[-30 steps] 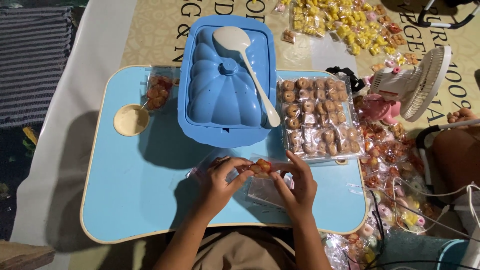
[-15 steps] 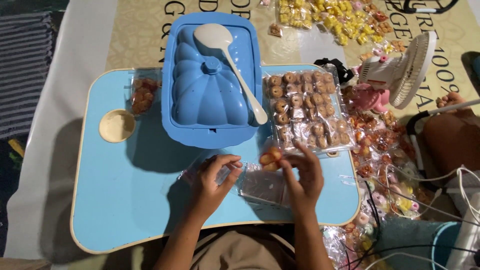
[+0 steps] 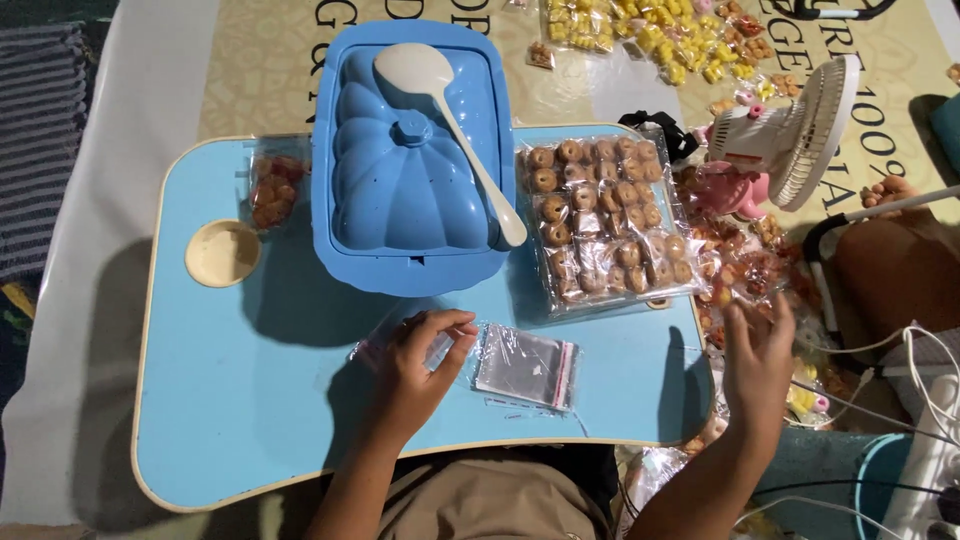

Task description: Manually packaging small red decorative items into individual clear plastic bags on a low table.

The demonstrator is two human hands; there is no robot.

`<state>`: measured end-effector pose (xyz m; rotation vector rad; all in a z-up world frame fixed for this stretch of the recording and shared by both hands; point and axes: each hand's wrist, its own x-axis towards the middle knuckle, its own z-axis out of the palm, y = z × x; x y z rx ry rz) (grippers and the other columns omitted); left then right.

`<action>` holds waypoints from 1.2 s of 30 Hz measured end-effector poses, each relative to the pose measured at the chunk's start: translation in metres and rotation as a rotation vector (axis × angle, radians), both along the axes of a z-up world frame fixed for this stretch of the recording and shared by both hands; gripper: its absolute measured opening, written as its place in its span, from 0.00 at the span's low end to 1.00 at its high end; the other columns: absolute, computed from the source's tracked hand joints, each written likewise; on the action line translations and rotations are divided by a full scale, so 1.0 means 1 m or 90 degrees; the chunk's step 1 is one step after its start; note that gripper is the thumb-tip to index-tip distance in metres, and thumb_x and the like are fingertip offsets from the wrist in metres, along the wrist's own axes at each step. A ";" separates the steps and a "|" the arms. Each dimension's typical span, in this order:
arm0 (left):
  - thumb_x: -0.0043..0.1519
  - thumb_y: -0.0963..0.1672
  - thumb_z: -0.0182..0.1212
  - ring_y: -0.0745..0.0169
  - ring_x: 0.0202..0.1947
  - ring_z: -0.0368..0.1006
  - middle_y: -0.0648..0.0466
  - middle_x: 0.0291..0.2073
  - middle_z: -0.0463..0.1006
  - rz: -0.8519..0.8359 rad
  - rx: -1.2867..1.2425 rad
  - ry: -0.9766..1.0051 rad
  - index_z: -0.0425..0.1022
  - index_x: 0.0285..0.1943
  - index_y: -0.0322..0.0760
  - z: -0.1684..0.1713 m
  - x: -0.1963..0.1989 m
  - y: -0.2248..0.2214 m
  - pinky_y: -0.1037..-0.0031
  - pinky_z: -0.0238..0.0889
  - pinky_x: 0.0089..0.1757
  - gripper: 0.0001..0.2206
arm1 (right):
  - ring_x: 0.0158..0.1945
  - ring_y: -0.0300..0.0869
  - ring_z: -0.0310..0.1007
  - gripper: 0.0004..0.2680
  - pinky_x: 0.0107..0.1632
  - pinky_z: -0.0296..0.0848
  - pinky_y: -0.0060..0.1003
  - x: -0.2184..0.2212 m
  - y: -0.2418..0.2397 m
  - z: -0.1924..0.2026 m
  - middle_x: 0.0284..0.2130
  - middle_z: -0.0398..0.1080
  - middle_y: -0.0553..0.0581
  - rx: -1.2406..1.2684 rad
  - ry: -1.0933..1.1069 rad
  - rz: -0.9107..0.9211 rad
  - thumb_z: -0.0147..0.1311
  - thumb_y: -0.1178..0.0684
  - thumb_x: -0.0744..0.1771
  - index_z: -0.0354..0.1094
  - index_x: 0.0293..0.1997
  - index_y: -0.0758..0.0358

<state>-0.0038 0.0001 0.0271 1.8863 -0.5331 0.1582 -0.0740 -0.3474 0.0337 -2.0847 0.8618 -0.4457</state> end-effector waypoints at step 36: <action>0.64 0.37 0.60 0.55 0.45 0.72 0.42 0.55 0.72 0.362 0.040 -0.122 0.56 0.66 0.34 0.060 0.094 0.122 0.67 0.66 0.45 0.23 | 0.68 0.60 0.64 0.12 0.69 0.48 0.55 -0.021 0.047 -0.044 0.59 0.71 0.70 -0.392 -0.272 -0.013 0.49 0.69 0.68 0.67 0.58 0.70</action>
